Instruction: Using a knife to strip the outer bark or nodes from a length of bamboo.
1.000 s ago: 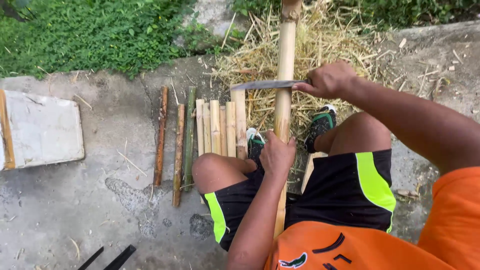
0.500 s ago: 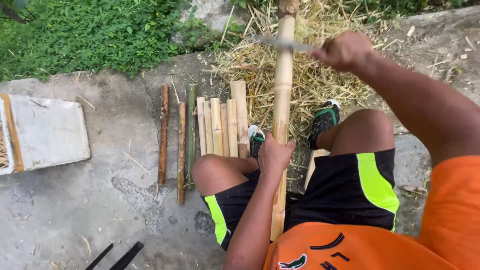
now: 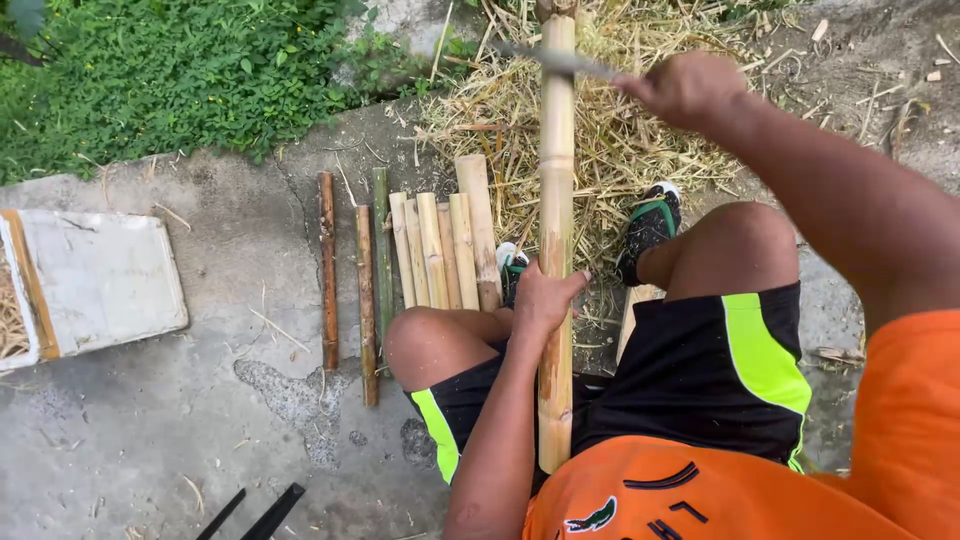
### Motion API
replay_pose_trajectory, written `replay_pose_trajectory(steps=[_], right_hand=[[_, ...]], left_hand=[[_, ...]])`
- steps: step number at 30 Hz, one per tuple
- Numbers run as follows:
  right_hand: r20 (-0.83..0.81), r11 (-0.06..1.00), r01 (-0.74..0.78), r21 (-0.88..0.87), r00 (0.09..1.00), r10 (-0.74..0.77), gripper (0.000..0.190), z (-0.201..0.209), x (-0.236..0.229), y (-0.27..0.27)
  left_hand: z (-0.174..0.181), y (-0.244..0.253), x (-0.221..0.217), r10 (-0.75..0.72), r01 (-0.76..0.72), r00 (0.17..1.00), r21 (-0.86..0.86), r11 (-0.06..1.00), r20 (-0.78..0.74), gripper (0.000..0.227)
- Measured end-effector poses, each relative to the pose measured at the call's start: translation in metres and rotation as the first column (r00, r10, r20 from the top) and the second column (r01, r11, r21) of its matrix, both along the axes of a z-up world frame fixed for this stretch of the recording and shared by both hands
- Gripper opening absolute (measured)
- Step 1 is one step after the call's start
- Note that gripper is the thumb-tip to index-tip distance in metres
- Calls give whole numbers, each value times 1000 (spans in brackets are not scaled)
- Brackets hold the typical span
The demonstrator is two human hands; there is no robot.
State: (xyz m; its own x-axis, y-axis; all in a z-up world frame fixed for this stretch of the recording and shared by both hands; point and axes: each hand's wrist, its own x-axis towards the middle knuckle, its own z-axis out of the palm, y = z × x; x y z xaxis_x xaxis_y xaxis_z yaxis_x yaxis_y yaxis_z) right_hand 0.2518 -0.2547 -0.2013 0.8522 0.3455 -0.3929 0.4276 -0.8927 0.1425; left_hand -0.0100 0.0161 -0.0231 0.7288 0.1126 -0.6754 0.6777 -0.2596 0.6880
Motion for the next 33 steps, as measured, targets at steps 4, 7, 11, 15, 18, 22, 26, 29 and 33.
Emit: replay_pose_trajectory(steps=[4, 7, 11, 15, 18, 22, 26, 29, 33], right_hand=[[-275, 952, 305, -5, 915, -294, 85, 164, -42, 58], [-412, 993, 37, 112, 911, 13, 78, 172, -46, 60], [-274, 901, 431, 47, 873, -403, 88, 156, -30, 55], [-378, 998, -12, 69, 925, 37, 75, 175, -55, 64], [-320, 848, 505, 158, 839, -440, 87, 144, -12, 44], [-260, 867, 443, 229, 886, -384, 88, 151, -14, 39], [-292, 840, 441, 315, 888, -357, 75, 145, -21, 44], [-175, 885, 347, 310, 936, -305, 56, 156, -36, 48], [-120, 896, 373, 241, 928, -354, 27, 122, -35, 35]], left_hand=[[-17, 3, 1, -50, 47, 997, -39, 998, -64, 35], [-15, 2, -1, 0, -8, 998, -120, 993, -64, 32], [-14, 12, -12, -12, 8, 999, -129, 992, -31, 30], [-28, 9, -6, 74, -100, 992, -273, 957, -101, 32], [-42, 18, -12, 55, -83, 995, -368, 926, -85, 32], [-57, 27, -15, 37, -91, 993, -511, 855, -116, 33], [-51, 32, -16, 90, -217, 975, -766, 605, -205, 40], [-95, 40, -23, 135, -282, 959, -832, 478, -248, 51], [-85, 36, -17, 234, -274, 961, -653, 706, -150, 58]])
